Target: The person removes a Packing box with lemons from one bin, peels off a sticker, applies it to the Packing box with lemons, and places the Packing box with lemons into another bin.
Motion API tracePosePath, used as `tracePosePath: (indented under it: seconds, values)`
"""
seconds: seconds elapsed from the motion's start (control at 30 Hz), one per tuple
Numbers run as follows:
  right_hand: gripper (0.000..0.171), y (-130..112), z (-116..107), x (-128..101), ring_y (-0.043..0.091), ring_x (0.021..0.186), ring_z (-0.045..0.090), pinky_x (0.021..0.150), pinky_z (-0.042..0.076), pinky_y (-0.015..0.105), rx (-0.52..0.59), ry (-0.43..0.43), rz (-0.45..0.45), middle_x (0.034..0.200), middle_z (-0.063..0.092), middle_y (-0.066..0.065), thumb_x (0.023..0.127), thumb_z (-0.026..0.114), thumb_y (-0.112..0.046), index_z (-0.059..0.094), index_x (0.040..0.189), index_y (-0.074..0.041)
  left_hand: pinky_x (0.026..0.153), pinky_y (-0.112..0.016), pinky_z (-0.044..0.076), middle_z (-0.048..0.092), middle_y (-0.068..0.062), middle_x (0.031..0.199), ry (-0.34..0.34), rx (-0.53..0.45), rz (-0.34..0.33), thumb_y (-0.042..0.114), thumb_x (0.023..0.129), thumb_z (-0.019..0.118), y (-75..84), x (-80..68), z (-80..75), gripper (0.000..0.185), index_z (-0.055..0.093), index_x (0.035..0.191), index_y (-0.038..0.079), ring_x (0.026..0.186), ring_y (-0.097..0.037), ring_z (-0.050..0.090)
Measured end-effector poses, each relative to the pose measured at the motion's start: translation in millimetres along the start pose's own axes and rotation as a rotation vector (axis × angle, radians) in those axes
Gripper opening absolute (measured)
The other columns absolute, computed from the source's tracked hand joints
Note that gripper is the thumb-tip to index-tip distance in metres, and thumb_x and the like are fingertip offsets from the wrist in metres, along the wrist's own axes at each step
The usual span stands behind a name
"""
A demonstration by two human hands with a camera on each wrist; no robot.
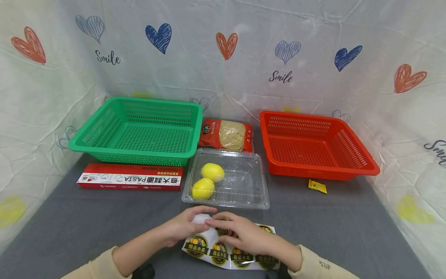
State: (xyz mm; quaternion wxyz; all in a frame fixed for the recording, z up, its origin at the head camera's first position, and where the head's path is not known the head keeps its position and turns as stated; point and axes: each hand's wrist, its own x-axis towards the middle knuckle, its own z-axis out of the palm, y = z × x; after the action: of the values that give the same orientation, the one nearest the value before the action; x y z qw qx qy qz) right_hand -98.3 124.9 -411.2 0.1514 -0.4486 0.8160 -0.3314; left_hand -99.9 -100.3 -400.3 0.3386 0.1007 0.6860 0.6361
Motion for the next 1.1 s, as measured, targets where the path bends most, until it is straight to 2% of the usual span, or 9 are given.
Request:
tracePosePath:
  seconds: [0.23, 0.3, 0.43, 0.53, 0.73, 0.9, 1.1]
  values:
    - [0.044, 1.4, -4.4, -0.5, 0.006, 0.103, 0.051, 0.073, 0.047, 0.016, 0.074, 0.011, 0.025, 0.133, 0.048, 0.0, 0.091, 0.057, -0.018, 0.047, 0.135, -0.02, 0.078, -0.034, 0.05, 0.06, -0.012, 0.107, -0.02, -0.076, 0.006, 0.001, 0.092, 0.049, -0.1, -0.5, -1.4, 0.046, 0.036, 0.136, 0.001, 0.093, -0.021, 0.06]
    - [0.042, 1.5, -5.0, -0.2, 0.004, 0.097, 0.053, 0.072, 0.047, 0.016, 0.092, 0.034, 0.016, 0.131, 0.051, 0.0, 0.09, 0.058, -0.015, 0.05, 0.132, -0.018, 0.078, -0.035, 0.05, 0.061, -0.012, 0.106, -0.031, -0.093, 0.005, 0.001, 0.093, 0.048, -0.4, -0.4, -1.5, 0.046, 0.035, 0.137, 0.001, 0.092, -0.022, 0.061]
    - [0.036, 1.5, -5.2, 0.7, 0.001, 0.074, 0.052, 0.064, 0.047, 0.016, 0.117, 0.084, 0.01, 0.127, 0.054, 0.002, 0.089, 0.06, -0.011, 0.056, 0.125, -0.015, 0.078, -0.035, 0.05, 0.061, -0.012, 0.105, -0.035, -0.108, 0.007, 0.001, 0.093, 0.047, -0.4, -0.4, -1.1, 0.046, 0.034, 0.137, 0.0, 0.093, -0.022, 0.061]
    - [0.033, 1.7, -5.0, 1.2, 0.0, 0.069, 0.051, 0.063, 0.047, 0.016, 0.123, 0.099, 0.015, 0.127, 0.053, 0.004, 0.089, 0.059, -0.011, 0.056, 0.121, -0.015, 0.078, -0.035, 0.05, 0.061, -0.012, 0.106, -0.027, -0.111, 0.006, 0.001, 0.093, 0.046, -0.2, -0.8, -1.1, 0.045, 0.035, 0.137, 0.0, 0.093, -0.022, 0.061]
    - [0.026, 1.0, -4.6, 0.4, 0.003, 0.08, 0.057, 0.068, 0.049, 0.018, 0.146, 0.113, 0.05, 0.129, 0.051, 0.006, 0.09, 0.057, -0.006, 0.057, 0.114, -0.014, 0.074, -0.034, 0.051, 0.059, -0.012, 0.105, 0.009, -0.068, 0.006, -0.001, 0.092, 0.046, 0.8, -1.3, -1.2, 0.039, 0.043, 0.131, -0.001, 0.089, -0.021, 0.061]
    - [0.018, -0.3, -5.3, -0.9, 0.007, 0.086, 0.059, 0.071, 0.051, 0.02, 0.177, 0.167, 0.081, 0.125, 0.054, 0.005, 0.088, 0.057, -0.001, 0.058, 0.101, -0.013, 0.073, -0.032, 0.05, 0.055, -0.013, 0.109, 0.046, -0.019, 0.002, 0.001, 0.092, 0.048, 0.9, -2.5, -2.1, 0.033, 0.05, 0.124, -0.001, 0.088, -0.019, 0.058]
    - [0.013, 0.9, -5.7, -1.7, 0.008, 0.085, 0.059, 0.066, 0.051, 0.02, 0.151, 0.268, 0.025, 0.112, 0.061, 0.004, 0.086, 0.059, 0.0, 0.06, 0.09, -0.012, 0.072, -0.033, 0.05, 0.057, -0.012, 0.105, 0.051, 0.027, 0.009, 0.001, 0.092, 0.047, -0.2, -3.3, -3.5, 0.03, 0.052, 0.122, -0.001, 0.087, -0.019, 0.059]
